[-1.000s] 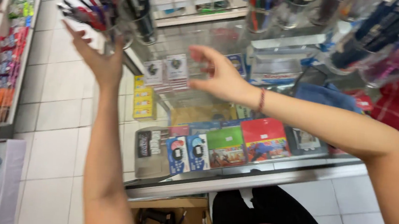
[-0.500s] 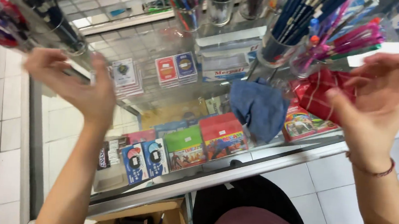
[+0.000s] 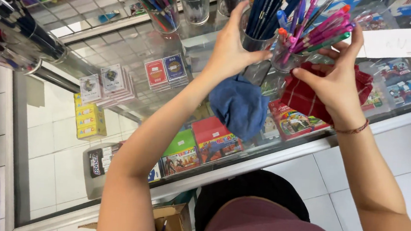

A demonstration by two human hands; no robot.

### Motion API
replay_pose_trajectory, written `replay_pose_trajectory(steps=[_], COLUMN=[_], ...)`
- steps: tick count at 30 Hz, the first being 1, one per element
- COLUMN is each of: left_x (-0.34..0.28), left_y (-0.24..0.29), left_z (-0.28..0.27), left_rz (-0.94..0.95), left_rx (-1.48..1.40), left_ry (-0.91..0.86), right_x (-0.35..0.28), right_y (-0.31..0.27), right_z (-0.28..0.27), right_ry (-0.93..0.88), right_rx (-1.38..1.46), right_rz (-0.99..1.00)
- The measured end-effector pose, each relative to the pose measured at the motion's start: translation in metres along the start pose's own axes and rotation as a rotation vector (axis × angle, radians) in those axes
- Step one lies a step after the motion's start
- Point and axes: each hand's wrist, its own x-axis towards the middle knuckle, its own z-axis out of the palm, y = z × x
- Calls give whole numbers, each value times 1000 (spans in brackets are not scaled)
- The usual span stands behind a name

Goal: The recorder is seen wiping pens and their containers, and organizing loose pens from a box back into the containers on a store display.

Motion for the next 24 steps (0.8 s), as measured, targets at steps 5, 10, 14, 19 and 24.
replay_pose_trajectory(steps=[5, 10, 14, 19, 24], left_x=[0, -11, -27, -47, -69], left_y=[-5, 12, 41, 99, 184], left_z=[4, -27, -61, -82, -73], left_rz=[-43, -99, -121, -84, -261], left_rx=[27, 64, 106, 45, 25], left_ry=[51, 40, 39, 80, -64], right_x=[-2, -10, -24, -38, -56], right_y=[-4, -14, -18, -59, -75], right_z=[3, -1, -3, 11, 35], right_ry=[7, -2, 48, 166, -58], right_rx=[6, 2, -2, -79, 291], right_rz=[0, -13, -40, -202, -241])
